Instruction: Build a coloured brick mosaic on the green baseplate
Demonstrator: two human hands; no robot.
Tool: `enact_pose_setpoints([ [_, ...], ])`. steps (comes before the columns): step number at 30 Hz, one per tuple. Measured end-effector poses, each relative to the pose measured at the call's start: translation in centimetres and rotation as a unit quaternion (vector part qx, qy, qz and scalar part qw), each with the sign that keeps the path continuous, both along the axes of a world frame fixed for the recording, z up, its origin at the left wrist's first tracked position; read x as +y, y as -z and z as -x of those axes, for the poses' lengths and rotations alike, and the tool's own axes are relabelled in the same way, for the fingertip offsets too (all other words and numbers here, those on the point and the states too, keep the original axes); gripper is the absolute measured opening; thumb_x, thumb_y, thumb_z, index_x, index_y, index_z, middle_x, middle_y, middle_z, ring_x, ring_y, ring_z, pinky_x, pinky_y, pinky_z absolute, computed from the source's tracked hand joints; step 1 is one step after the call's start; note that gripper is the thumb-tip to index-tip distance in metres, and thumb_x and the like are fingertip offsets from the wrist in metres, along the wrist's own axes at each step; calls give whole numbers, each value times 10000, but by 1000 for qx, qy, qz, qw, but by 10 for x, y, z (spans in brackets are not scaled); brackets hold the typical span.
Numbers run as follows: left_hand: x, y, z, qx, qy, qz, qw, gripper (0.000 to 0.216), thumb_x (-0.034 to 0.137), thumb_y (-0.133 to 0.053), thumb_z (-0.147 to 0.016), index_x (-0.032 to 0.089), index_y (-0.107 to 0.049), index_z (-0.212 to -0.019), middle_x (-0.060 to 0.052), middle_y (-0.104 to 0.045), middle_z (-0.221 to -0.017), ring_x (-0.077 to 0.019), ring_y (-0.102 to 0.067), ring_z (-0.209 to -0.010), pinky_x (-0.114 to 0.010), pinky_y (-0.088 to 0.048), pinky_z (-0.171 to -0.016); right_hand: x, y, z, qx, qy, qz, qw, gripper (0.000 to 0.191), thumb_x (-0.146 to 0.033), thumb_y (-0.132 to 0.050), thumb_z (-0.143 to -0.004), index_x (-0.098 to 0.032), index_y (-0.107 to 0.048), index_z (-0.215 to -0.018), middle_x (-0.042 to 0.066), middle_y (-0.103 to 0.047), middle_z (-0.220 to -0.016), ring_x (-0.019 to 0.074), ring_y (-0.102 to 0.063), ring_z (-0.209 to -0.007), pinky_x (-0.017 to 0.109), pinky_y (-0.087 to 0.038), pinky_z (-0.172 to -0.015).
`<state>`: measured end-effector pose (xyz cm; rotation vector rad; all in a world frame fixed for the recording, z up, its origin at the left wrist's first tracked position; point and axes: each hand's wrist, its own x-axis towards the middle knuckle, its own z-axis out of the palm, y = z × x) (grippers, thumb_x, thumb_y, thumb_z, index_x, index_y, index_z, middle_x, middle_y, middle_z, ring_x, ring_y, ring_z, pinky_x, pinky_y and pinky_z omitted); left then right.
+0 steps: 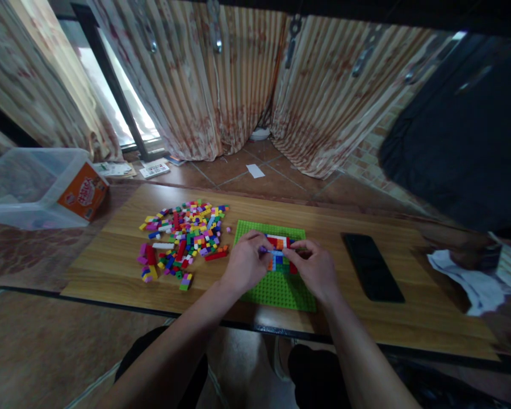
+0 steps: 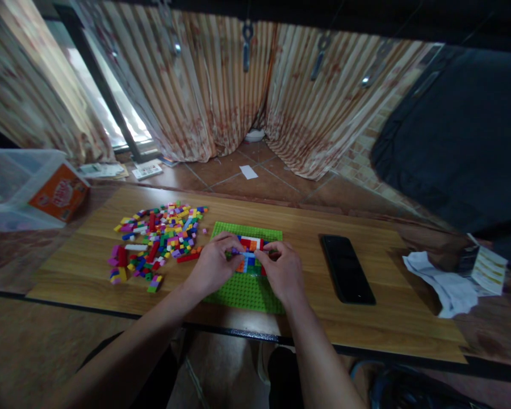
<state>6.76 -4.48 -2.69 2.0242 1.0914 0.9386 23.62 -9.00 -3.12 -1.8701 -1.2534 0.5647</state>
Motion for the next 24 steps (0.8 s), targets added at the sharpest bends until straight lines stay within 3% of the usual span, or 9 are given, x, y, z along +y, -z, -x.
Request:
enact_pose_setpoints([
  [4,2,-2,2,-36,0,57,998,80,113,-636,-763,178,-668,-797,-27,-619,-868,-152,-596,-791,-273,-481,-713,0,0,-1,7,-6,0,1000,338,-514,-694,-696,-193,-701,-801,58,-686,-815,187,-609,-670,324,-453,-640],
  [11,5,5,-3,-46,-107,100,988,63,166,-681,-735,159,-636,-778,-1,-583,-745,-125,-551,-657,-242,-427,-607,-1,-3,1,0,-4,9,1000,319,-503,-688,-705,-198,-701,-798,51,-688,-776,188,-606,-654,324,-447,-638],
  [24,7,11,-9,-32,-125,93,987,65,142,-685,-714,158,-625,-732,-1,-599,-722,-121,-552,-644,-243,-432,-613,1,2,3,-11,-3,-2,1000,324,-513,-657,-716,-195,-685,-773,65,-692,-789,196,-606,-668,333,-458,-651],
])
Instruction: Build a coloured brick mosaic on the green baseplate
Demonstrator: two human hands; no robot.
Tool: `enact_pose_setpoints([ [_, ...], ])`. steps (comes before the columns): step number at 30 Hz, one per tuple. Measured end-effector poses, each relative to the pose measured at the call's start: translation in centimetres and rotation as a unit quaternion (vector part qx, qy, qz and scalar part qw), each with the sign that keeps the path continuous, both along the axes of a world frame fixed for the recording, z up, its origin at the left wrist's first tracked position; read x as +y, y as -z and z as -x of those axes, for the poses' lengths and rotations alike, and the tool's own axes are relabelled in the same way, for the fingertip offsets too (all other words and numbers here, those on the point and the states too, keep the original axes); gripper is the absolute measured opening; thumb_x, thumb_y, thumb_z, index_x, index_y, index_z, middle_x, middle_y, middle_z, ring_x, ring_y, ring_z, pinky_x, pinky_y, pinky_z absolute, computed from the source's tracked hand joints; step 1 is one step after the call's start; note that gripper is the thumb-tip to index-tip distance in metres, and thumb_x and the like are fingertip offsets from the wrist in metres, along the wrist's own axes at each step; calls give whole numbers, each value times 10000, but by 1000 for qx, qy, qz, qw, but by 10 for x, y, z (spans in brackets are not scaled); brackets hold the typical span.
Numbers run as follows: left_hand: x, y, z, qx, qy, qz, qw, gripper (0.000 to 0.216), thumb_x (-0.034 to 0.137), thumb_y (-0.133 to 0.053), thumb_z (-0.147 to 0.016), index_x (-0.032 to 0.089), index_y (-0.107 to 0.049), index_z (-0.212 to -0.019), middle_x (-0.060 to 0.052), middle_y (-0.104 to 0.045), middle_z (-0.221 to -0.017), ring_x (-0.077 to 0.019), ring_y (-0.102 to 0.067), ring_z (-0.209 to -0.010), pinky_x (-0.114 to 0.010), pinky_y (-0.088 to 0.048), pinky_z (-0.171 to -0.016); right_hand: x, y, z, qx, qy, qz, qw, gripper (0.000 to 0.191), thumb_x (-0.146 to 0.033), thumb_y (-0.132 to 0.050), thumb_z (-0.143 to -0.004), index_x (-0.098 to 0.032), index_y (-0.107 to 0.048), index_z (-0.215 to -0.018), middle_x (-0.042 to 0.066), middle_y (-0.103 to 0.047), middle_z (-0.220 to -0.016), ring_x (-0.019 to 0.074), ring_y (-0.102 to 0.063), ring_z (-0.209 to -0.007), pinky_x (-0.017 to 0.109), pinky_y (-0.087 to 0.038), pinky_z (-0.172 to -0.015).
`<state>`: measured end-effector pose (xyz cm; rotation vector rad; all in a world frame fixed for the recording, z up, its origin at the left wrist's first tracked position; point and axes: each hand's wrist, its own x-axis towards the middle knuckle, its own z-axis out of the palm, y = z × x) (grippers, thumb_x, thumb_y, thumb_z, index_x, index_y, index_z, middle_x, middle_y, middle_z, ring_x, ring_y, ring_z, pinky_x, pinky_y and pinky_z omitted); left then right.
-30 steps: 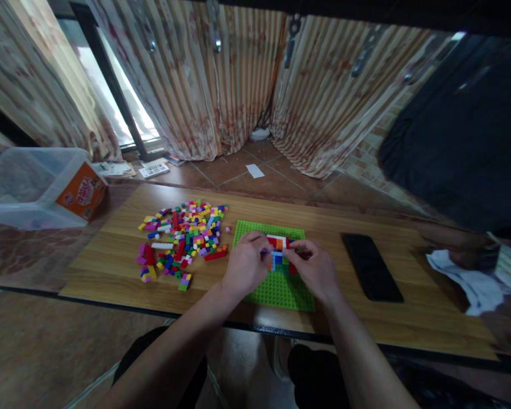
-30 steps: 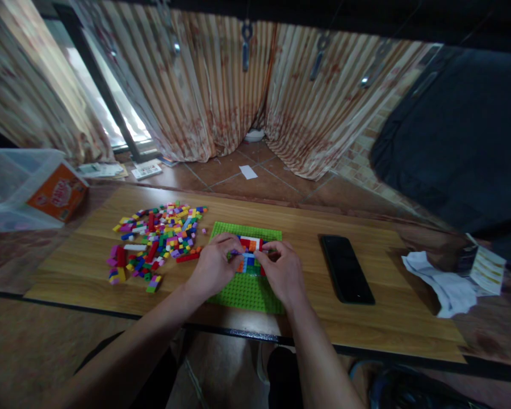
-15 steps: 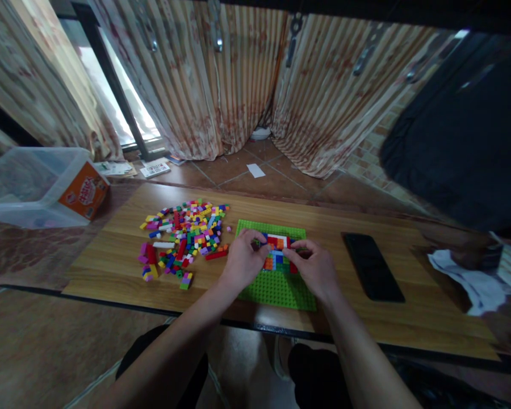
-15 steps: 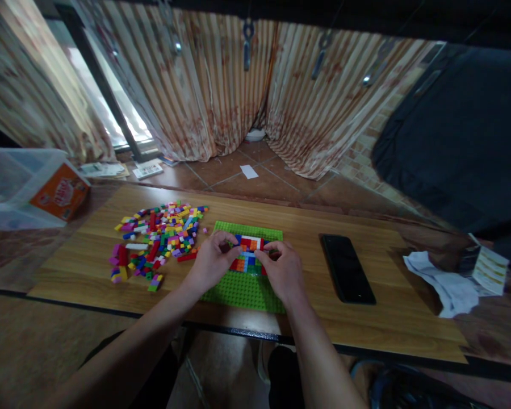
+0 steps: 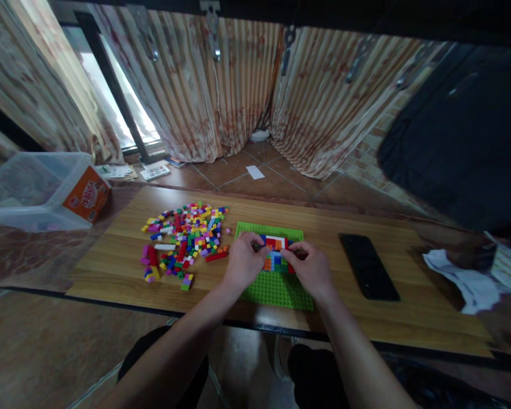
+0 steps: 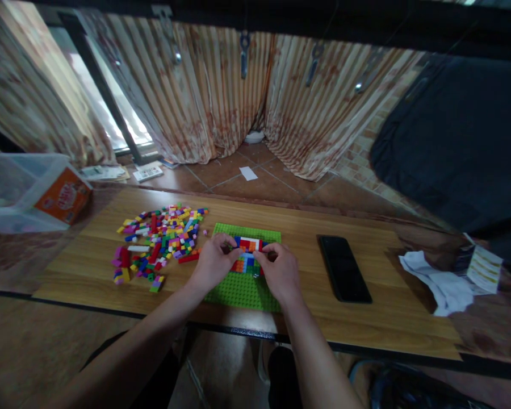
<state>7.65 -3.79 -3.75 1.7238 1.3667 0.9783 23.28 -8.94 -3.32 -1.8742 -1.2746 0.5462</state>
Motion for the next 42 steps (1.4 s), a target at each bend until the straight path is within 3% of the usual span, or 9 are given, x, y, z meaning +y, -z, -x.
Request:
enact_pose_setpoints([
  [8,-1,2,7,-37,32,-2,999,27,176,-644,-767,168,-645,-741,-2,-616,-741,-125,-565,-697,-237,-437,-644,2,0,-9,81,11,22,996,424,-595,-659,-710,-182,-719,-789,66,-713,-746,205,-638,-682,327,-480,-647],
  [13,3,-9,18,-82,54,24,995,176,244,-538,-856,153,-673,-792,-2,-636,-699,-116,-550,-608,-225,-416,-572,11,-4,-8,171,141,-75,972,466,-609,-589,-771,-154,-687,-752,66,-683,-690,172,-597,-599,297,-463,-560],
  [17,13,-21,36,-119,25,-12,993,201,255,-532,-853,151,-647,-725,14,-590,-642,-107,-511,-595,-208,-389,-552,15,-14,8,119,144,-139,972,410,-543,-558,-829,-159,-687,-761,37,-645,-624,164,-574,-573,290,-438,-565],
  [22,31,-34,76,-194,-83,-23,977,261,323,-545,-844,160,-579,-643,42,-495,-548,-89,-442,-527,-199,-345,-515,12,-22,44,30,41,-153,987,372,-493,-511,-885,-180,-681,-775,37,-665,-704,188,-612,-683,297,-455,-642],
  [25,42,-37,101,-250,-174,-27,952,256,347,-568,-819,152,-606,-656,37,-518,-563,-79,-437,-519,-193,-339,-507,7,-20,71,-2,-92,-165,982,283,-401,-509,-913,-196,-666,-798,39,-670,-794,181,-619,-765,297,-471,-709],
  [29,50,-38,125,-334,-213,-15,918,236,350,-603,-782,137,-628,-681,22,-551,-591,-67,-430,-499,-186,-331,-488,3,-14,103,-41,-239,-163,956,176,-277,-511,-917,-215,-672,-880,42,-671,-895,174,-629,-850,303,-483,-783],
  [36,48,-44,144,-387,-229,11,893,206,328,-610,-775,137,-634,-701,7,-602,-672,-51,-454,-510,-177,-377,-518,-3,-3,138,-60,-341,-112,931,147,-315,-574,-889,-240,-681,-956,50,-662,-978,197,-627,-916,327,-497,-823],
  [42,49,-46,156,-401,-241,19,884,184,304,-602,-778,135,-632,-711,2,-605,-662,-50,-446,-499,-177,-370,-504,-5,11,165,-172,-354,-122,911,422,-445,-746,-742,-221,-651,-1086,83,-649,-988,274,-585,-957,417,-473,-840],
])
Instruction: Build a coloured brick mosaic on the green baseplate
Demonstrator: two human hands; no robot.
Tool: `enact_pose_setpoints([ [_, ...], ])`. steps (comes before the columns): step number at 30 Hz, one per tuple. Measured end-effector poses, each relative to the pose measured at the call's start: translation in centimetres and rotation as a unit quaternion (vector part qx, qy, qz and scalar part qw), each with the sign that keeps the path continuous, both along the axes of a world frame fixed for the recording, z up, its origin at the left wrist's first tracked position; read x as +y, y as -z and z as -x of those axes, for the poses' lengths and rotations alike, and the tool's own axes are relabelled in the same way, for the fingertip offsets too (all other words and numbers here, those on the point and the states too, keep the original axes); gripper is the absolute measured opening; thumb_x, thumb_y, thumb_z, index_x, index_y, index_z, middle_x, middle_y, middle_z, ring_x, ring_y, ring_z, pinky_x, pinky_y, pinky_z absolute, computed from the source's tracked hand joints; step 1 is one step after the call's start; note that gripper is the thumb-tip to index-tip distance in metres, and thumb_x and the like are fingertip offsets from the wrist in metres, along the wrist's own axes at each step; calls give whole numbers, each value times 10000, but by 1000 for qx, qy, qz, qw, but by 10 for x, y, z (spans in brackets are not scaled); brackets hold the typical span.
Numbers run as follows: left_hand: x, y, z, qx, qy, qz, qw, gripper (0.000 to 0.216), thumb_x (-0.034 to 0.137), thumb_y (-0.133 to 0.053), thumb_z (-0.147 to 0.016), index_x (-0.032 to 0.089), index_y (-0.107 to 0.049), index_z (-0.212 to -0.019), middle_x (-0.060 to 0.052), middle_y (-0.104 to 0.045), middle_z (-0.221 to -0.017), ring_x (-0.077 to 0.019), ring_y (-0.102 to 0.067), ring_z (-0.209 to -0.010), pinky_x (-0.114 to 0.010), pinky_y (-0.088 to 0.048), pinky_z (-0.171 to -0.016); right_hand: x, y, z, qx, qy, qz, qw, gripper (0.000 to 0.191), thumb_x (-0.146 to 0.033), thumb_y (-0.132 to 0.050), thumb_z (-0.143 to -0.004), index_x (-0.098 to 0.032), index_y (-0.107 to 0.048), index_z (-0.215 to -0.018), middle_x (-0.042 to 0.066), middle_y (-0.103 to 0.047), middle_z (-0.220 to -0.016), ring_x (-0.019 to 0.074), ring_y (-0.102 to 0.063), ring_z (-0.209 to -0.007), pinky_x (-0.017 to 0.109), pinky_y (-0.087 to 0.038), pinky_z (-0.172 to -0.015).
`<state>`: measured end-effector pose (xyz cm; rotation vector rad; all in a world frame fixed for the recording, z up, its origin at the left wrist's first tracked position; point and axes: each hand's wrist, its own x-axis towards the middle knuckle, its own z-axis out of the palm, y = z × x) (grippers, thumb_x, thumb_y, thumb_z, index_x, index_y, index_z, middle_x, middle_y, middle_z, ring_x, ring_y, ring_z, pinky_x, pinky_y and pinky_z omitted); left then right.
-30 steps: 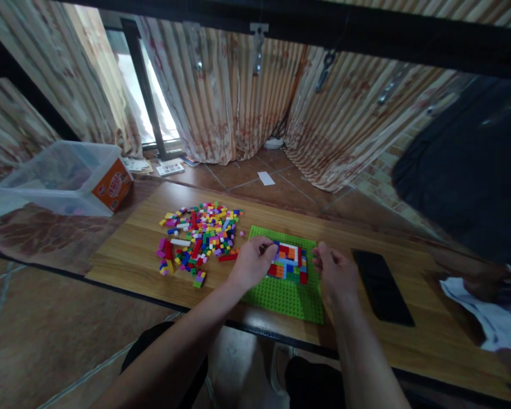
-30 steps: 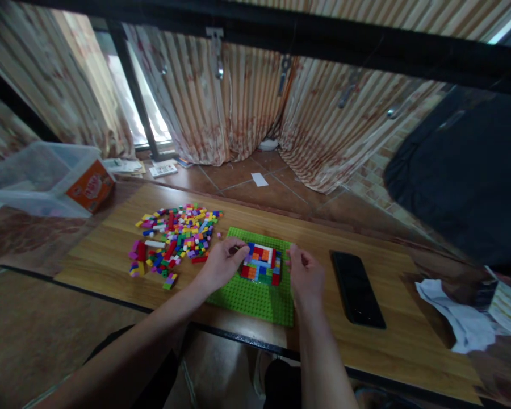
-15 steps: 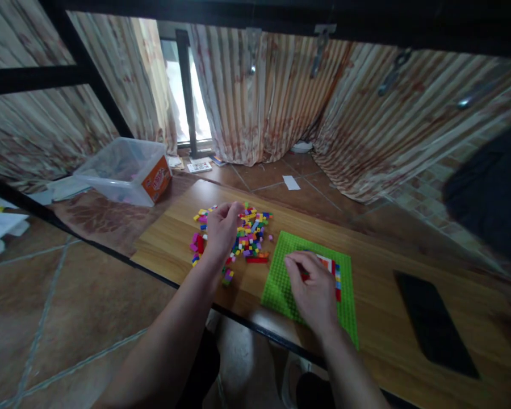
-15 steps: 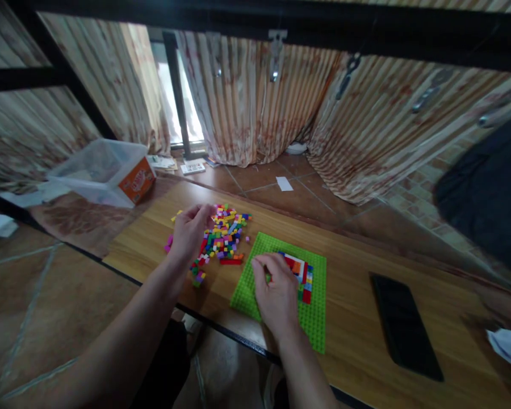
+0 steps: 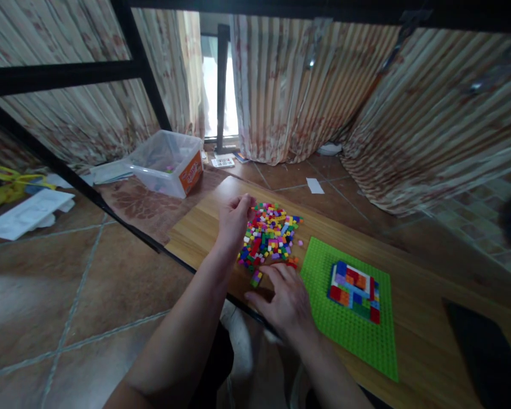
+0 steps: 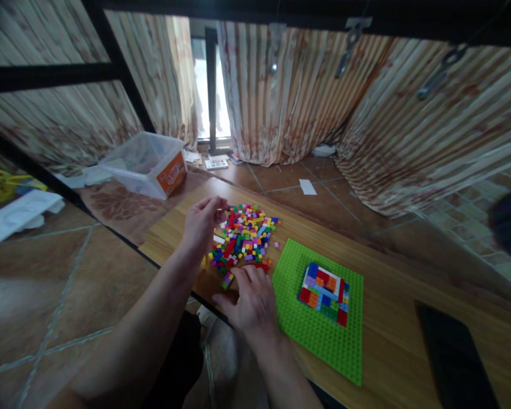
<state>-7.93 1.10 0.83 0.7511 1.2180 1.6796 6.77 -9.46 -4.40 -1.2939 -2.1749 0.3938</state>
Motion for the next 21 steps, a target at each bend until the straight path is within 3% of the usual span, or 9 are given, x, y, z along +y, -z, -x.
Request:
enact_pose_setpoints([
  [8,2,0,16,-24,-14,-1,1000,144,265,-623,-729,126,-620,-693,-8,-615,-683,-42,-451,-489,-174,-366,-499,4,4,3,-19,37,-4,999,177,-324,-628,-851,-210,-657,-983,72,-627,-914,250,-569,-904,384,-451,-814],
  [12,1,5,23,91,23,22,995,163,281,-616,-729,135,-614,-656,28,-535,-557,-56,-408,-464,-185,-315,-470,10,4,-5,-6,81,-7,997,166,-275,-542,-883,-221,-654,-993,65,-637,-925,235,-574,-890,366,-446,-793],
  [17,-5,15,37,349,141,18,926,159,250,-651,-679,151,-637,-556,31,-526,-510,-85,-438,-495,-203,-296,-473,15,4,-9,21,122,-10,992,198,-268,-498,-896,-231,-668,-991,53,-649,-923,217,-593,-863,345,-452,-764],
  [21,-11,17,38,432,245,17,868,53,196,-674,-636,171,-687,-592,19,-596,-550,-109,-498,-522,-209,-346,-491,13,2,-9,54,118,2,992,200,-270,-502,-900,-224,-679,-981,54,-662,-923,210,-615,-871,335,-470,-769],
])
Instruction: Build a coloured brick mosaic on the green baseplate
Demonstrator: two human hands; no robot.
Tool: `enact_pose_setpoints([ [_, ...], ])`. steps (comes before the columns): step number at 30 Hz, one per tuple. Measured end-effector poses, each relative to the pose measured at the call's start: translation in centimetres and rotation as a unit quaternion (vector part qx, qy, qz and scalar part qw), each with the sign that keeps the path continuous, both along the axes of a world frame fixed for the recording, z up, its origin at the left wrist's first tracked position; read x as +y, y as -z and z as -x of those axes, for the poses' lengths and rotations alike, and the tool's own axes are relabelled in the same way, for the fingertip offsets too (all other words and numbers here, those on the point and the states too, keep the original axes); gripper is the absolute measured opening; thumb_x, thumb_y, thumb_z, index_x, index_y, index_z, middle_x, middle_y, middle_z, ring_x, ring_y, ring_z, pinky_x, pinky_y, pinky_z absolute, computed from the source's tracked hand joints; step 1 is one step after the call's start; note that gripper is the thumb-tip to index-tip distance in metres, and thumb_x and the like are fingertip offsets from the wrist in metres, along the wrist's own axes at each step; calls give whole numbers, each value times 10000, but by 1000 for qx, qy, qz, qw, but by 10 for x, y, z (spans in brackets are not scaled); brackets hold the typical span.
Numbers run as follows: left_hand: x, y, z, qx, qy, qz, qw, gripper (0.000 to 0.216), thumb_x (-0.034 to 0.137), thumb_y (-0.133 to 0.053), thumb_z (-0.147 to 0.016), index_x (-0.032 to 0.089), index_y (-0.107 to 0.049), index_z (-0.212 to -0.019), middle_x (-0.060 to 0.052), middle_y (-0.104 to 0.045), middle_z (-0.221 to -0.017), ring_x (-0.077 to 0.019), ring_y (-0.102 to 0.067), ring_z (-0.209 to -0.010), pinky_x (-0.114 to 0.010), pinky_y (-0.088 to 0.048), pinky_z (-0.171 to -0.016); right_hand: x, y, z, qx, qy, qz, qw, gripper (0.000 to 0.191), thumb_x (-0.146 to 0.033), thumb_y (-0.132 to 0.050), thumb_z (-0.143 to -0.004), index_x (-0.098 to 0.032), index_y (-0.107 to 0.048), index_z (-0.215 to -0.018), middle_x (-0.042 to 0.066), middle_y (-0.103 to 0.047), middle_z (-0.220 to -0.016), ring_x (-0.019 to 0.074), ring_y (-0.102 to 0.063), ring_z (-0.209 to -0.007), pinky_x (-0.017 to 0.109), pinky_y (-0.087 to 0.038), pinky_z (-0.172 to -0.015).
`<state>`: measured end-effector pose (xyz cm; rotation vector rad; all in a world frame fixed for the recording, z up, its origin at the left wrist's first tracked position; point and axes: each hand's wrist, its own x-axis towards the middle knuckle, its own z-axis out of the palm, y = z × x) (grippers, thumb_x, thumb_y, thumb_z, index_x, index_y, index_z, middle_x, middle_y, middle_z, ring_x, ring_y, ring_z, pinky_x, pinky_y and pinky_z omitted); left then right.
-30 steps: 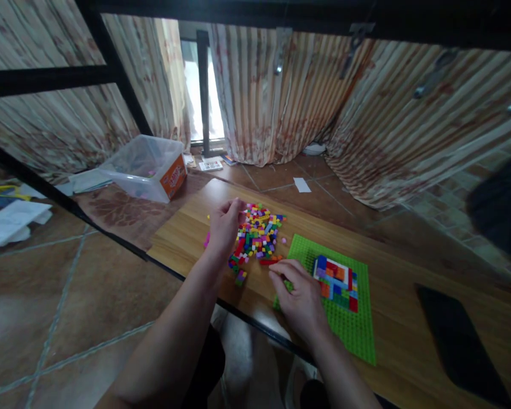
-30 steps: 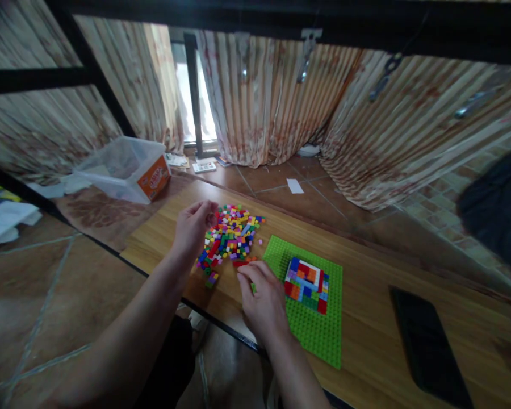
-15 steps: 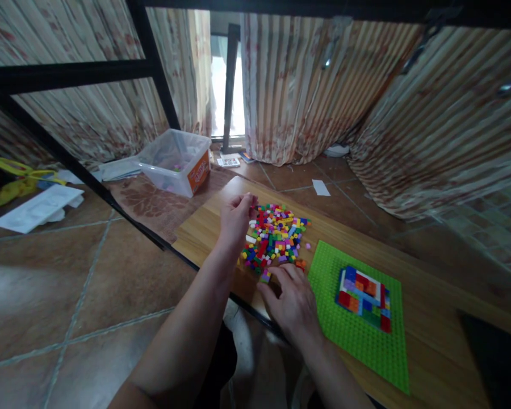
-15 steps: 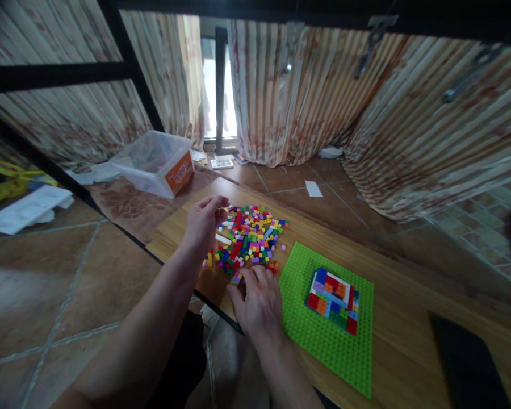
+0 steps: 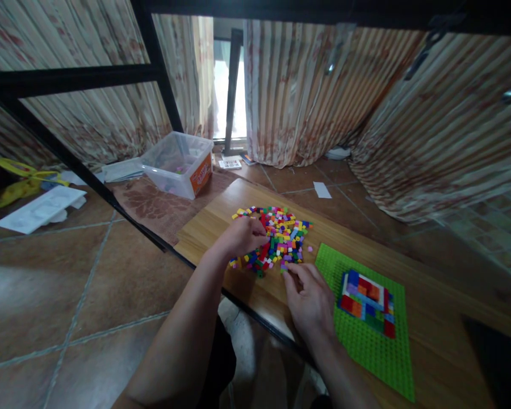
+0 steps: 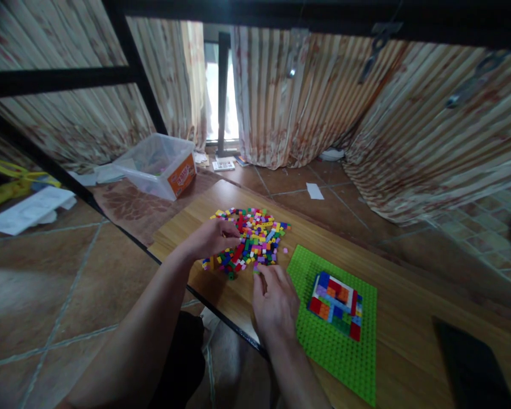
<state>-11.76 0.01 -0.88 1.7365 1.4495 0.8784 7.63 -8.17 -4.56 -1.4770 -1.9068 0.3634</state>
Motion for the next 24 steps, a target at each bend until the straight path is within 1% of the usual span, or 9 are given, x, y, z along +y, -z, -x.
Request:
enact_pose_setpoints([
  [1,-1,-1,-2,17,28,9,999,37,175,-668,-630,178,-703,-621,18,-613,-565,-113,-507,-525,-210,-358,-497,-1,-1,0,7,0,3,1000,202,-269,-502,-902,-221,-681,-980,54,-666,-923,207,-620,-870,332,-474,-767],
  [4,-4,-2,-9,70,81,18,994,156,105,-646,-587,207,-732,-667,23,-643,-601,-125,-535,-546,-217,-392,-531,-4,-3,0,23,-2,7,1000,204,-266,-499,-908,-217,-687,-974,53,-671,-918,201,-629,-868,325,-480,-767],
  [7,-4,-2,-14,113,83,8,990,258,57,-616,-548,243,-747,-669,25,-664,-624,-146,-569,-587,-227,-406,-558,-5,-4,-1,33,-10,3,999,209,-253,-487,-915,-217,-686,-964,54,-671,-917,194,-630,-859,320,-480,-768],
  [11,-3,1,-18,186,62,0,981,320,58,-591,-575,270,-767,-738,-3,-712,-723,-183,-615,-675,-248,-403,-579,-4,-6,-4,40,-11,-3,999,205,-237,-484,-912,-219,-688,-921,52,-670,-897,183,-633,-812,306,-480,-742],
  [14,-4,1,-19,235,64,-2,970,307,84,-582,-611,260,-767,-780,-25,-732,-807,-206,-637,-759,-263,-407,-612,-5,-8,-6,38,-8,-7,999,203,-235,-487,-910,-221,-689,-896,50,-673,-887,178,-635,-801,299,-478,-743],
  [16,-4,-2,-19,259,71,-6,963,275,108,-581,-628,250,-759,-783,-31,-729,-818,-212,-636,-782,-269,-403,-624,-5,-9,-7,40,-9,-7,999,206,-234,-484,-914,-220,-688,-892,49,-675,-887,174,-634,-799,295,-478,-746],
  [20,-6,-8,-22,296,100,-2,950,199,148,-586,-648,224,-731,-760,-25,-698,-764,-195,-608,-728,-266,-383,-605,-5,-9,-8,47,-10,-6,999,196,-218,-494,-911,-214,-689,-889,47,-674,-889,168,-626,-802,287,-475,-752],
  [24,-5,-12,-21,287,108,-2,952,131,146,-596,-662,190,-695,-736,-19,-663,-729,-166,-570,-668,-255,-377,-595,-4,-10,-9,61,-7,-1,998,183,-190,-512,-899,-211,-692,-877,40,-667,-868,164,-617,-794,276,-468,-740],
])
